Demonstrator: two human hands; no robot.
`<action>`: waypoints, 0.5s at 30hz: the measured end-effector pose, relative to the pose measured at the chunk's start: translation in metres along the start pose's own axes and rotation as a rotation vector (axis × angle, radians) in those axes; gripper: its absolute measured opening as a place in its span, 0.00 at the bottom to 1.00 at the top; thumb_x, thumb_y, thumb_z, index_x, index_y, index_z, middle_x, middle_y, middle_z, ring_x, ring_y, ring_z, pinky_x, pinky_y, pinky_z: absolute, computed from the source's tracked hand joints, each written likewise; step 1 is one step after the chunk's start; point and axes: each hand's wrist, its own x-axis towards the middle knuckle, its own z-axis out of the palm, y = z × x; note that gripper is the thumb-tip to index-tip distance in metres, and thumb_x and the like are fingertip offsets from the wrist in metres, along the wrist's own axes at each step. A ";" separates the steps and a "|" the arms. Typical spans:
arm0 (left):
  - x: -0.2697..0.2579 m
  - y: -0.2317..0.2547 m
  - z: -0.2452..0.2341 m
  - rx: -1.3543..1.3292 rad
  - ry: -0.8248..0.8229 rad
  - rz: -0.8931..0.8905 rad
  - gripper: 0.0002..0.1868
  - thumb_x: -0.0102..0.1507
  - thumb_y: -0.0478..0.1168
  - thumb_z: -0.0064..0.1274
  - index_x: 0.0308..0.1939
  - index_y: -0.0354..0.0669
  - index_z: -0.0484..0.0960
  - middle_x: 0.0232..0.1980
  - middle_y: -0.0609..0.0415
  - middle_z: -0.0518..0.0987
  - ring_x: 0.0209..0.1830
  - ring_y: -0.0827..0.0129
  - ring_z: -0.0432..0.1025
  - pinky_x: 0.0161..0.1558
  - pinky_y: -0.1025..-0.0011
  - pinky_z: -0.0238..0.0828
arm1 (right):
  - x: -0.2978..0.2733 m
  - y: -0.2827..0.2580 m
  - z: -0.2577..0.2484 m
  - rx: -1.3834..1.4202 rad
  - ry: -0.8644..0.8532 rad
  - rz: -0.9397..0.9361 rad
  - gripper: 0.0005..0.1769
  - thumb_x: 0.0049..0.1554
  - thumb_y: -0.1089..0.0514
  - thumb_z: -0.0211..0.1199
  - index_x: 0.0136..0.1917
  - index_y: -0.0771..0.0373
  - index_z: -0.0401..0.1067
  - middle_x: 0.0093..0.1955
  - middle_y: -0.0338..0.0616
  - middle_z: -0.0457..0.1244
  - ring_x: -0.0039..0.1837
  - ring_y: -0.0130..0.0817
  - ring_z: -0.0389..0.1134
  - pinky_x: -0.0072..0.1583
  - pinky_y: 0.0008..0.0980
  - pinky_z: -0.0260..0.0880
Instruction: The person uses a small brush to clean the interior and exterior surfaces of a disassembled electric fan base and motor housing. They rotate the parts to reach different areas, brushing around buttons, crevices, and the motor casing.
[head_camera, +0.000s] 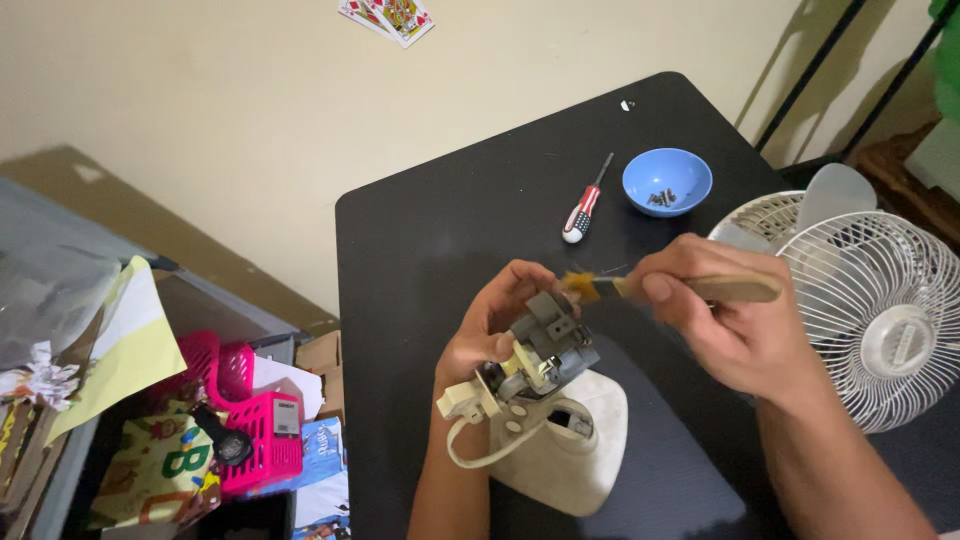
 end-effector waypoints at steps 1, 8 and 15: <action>-0.001 0.000 -0.001 0.003 0.001 -0.002 0.45 0.52 0.52 0.76 0.64 0.35 0.70 0.57 0.42 0.75 0.60 0.55 0.73 0.66 0.59 0.70 | 0.000 -0.005 0.000 0.016 -0.019 -0.021 0.08 0.62 0.62 0.58 0.44 0.65 0.75 0.36 0.38 0.67 0.34 0.24 0.67 0.36 0.25 0.65; 0.002 -0.004 -0.007 0.023 -0.033 -0.035 0.49 0.49 0.54 0.77 0.65 0.36 0.69 0.58 0.40 0.75 0.61 0.52 0.73 0.66 0.57 0.70 | 0.001 -0.015 0.005 0.023 -0.028 -0.048 0.08 0.59 0.60 0.60 0.43 0.65 0.78 0.34 0.39 0.69 0.30 0.21 0.67 0.34 0.24 0.63; 0.008 -0.014 -0.001 0.034 -0.031 -0.066 0.50 0.51 0.54 0.77 0.67 0.36 0.68 0.57 0.40 0.76 0.61 0.52 0.74 0.66 0.55 0.72 | -0.014 0.007 -0.018 -0.039 0.005 0.125 0.10 0.62 0.59 0.59 0.45 0.66 0.78 0.36 0.43 0.69 0.35 0.27 0.69 0.36 0.27 0.68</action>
